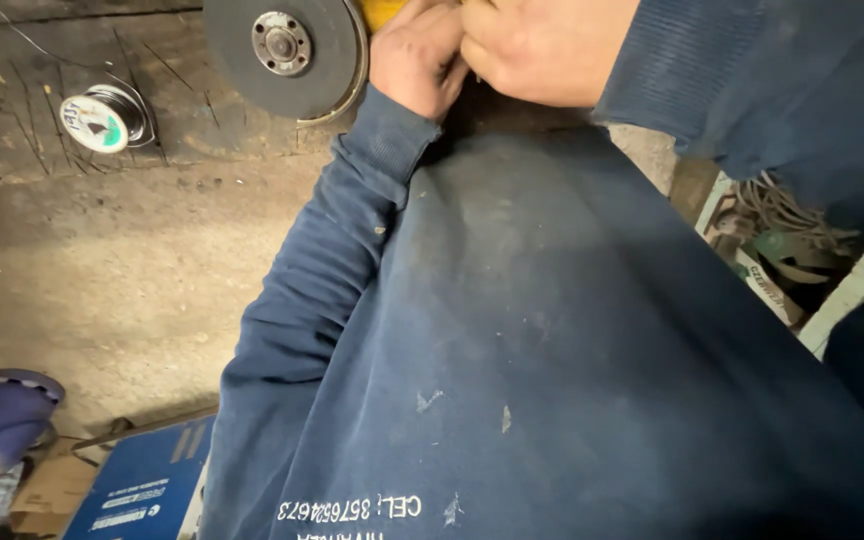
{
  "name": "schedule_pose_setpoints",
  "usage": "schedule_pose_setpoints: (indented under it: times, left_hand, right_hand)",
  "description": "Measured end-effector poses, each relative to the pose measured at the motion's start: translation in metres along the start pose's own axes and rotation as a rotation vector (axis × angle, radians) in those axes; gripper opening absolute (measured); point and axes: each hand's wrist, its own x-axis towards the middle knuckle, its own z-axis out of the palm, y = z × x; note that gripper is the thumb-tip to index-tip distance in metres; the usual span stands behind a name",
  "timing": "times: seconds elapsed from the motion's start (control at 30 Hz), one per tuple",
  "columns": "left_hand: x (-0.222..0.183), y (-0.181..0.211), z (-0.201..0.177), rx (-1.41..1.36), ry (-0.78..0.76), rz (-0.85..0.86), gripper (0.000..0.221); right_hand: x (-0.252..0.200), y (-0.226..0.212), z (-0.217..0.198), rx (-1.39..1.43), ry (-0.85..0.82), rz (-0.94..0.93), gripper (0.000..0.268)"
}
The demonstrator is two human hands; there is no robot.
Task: The person repairs a yellow angle grinder on a workbench. They disassemble the grinder's handle area by hand, manipulate small internal components and wires, use pliers to work on parts, and reassemble the housing while pressing pieces into place.
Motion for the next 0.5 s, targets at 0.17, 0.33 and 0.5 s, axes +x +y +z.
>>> schedule_pose_setpoints:
  times: [0.17,0.33,0.5]
  left_hand:
    - [0.001,0.000,0.002,0.011,0.000,-0.026,0.020]
    - [0.001,-0.001,0.004,-0.006,0.048,-0.006,0.026]
    - [-0.001,-0.004,0.007,-0.006,0.041,-0.027,0.019]
  right_hand:
    - [-0.006,-0.005,0.024,0.315,-0.071,0.233,0.038]
    - [-0.009,-0.011,0.029,0.407,0.016,0.351,0.033]
    - [-0.015,-0.004,0.042,0.572,-0.060,0.414,0.024]
